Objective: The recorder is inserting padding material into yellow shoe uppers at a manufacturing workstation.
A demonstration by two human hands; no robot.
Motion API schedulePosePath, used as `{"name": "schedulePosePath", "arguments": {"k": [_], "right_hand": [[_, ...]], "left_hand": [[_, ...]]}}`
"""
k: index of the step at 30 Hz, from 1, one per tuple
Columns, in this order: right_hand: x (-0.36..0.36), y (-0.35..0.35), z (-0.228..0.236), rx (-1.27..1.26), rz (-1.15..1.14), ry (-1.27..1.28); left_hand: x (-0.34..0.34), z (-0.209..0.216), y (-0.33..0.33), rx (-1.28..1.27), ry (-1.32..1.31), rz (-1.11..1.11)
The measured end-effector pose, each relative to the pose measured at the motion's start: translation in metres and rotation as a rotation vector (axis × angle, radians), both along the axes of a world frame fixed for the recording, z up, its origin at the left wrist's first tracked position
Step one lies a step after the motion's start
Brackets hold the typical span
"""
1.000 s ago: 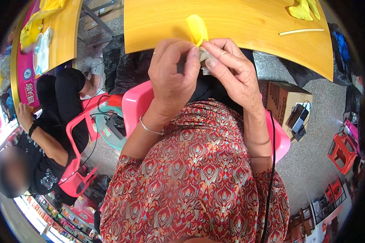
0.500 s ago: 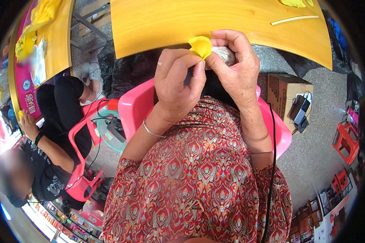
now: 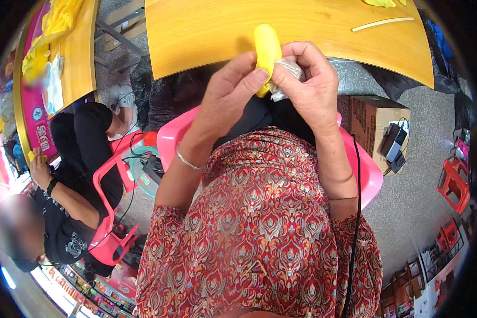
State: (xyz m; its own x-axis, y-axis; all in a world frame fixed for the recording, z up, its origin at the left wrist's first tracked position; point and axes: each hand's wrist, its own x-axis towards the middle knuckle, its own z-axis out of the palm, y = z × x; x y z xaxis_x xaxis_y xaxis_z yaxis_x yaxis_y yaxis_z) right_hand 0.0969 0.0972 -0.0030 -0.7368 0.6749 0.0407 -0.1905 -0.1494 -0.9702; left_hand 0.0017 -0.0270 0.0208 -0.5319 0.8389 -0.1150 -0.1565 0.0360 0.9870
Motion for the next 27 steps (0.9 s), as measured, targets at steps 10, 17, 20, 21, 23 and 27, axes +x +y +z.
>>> {"name": "schedulePosePath", "arguments": {"k": [10, 17, 20, 21, 23, 27], "right_hand": [[0.005, 0.01, 0.003, 0.446, 0.038, 0.002], [0.009, 0.013, 0.007, 0.462, 0.352, 0.072], [0.012, 0.015, 0.015, 0.679, 0.32, -0.012], [0.013, 0.014, 0.016, 0.724, 0.292, -0.018], [0.012, 0.013, 0.016, 0.768, 0.266, -0.023], [0.013, 0.009, 0.017, 0.675, 0.217, -0.022]], "left_hand": [[0.01, -0.004, -0.004, 0.059, -0.327, 0.098], [0.01, -0.009, -0.011, 0.183, -0.534, 0.121], [0.012, -0.009, -0.01, 0.191, -0.544, 0.111], [0.014, -0.007, -0.01, 0.194, -0.529, 0.105], [0.016, -0.004, -0.01, 0.194, -0.508, 0.084], [0.021, -0.005, -0.011, 0.175, -0.436, 0.101]]}}
